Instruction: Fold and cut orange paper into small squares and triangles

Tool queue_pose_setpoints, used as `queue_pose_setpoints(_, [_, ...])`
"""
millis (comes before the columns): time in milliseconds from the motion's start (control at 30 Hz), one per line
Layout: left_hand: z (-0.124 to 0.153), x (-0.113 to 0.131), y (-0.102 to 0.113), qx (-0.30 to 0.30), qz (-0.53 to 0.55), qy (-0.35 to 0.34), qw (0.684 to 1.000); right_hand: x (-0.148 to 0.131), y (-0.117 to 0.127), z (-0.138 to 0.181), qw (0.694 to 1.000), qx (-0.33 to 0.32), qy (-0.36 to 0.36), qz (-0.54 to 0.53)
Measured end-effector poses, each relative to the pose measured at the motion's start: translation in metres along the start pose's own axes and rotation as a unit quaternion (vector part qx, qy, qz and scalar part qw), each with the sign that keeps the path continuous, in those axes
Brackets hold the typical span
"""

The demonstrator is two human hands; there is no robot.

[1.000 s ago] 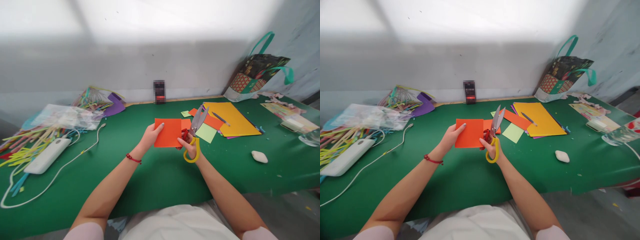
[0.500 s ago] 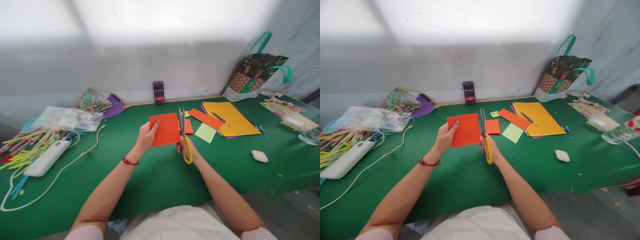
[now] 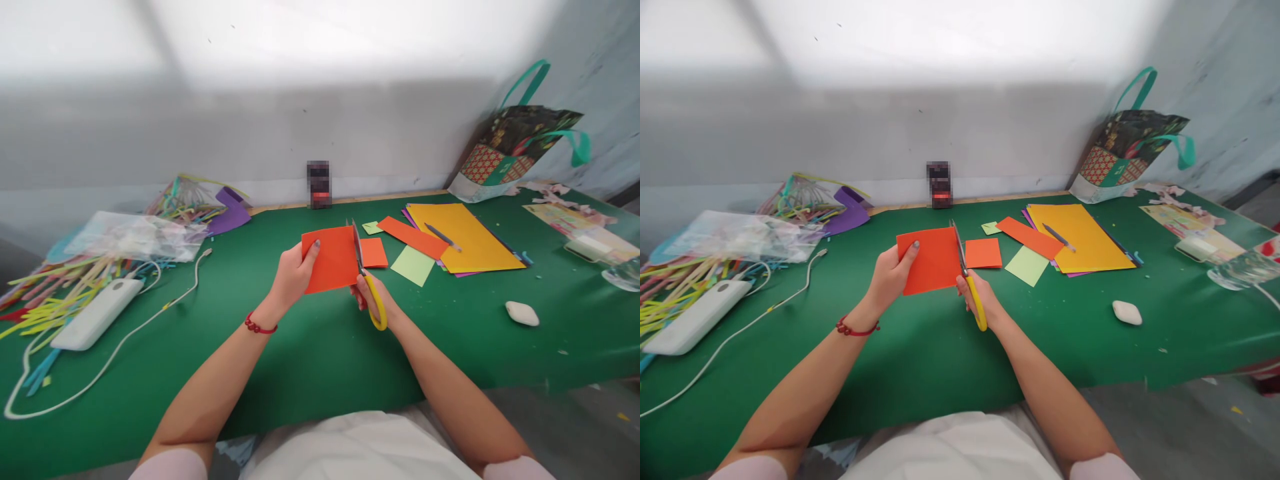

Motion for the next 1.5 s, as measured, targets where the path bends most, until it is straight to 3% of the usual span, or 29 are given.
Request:
queue_pose_setpoints(633, [0.007,-0.002,-0.004,0.025,0.013,0.001,1.000,0.012,-0.003,0.002,0.996,0.027,-0.059,-0.065])
queue_pose_setpoints(1133, [0.004,-0.002,0.001,0.030,-0.003,-0.003,1.000,0.010,0.000,0.002,0.998,0.026,-0.037,-0.036])
queue_pose_setpoints(1500, [0.006,0.001,-0.002,0.028,-0.026,-0.007,0.999,0.009,-0.001,0.004,0.997,0.032,-0.060,-0.035])
Point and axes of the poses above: each hand's wrist, its own z-axis away from the middle knuckle, its own y-axis out of the back of the hand, x = y × z, the point moved 7 cm from there along -z, towards the middle knuckle, and after that the axes turned 5 degrees about x, right-handed, at the moved point
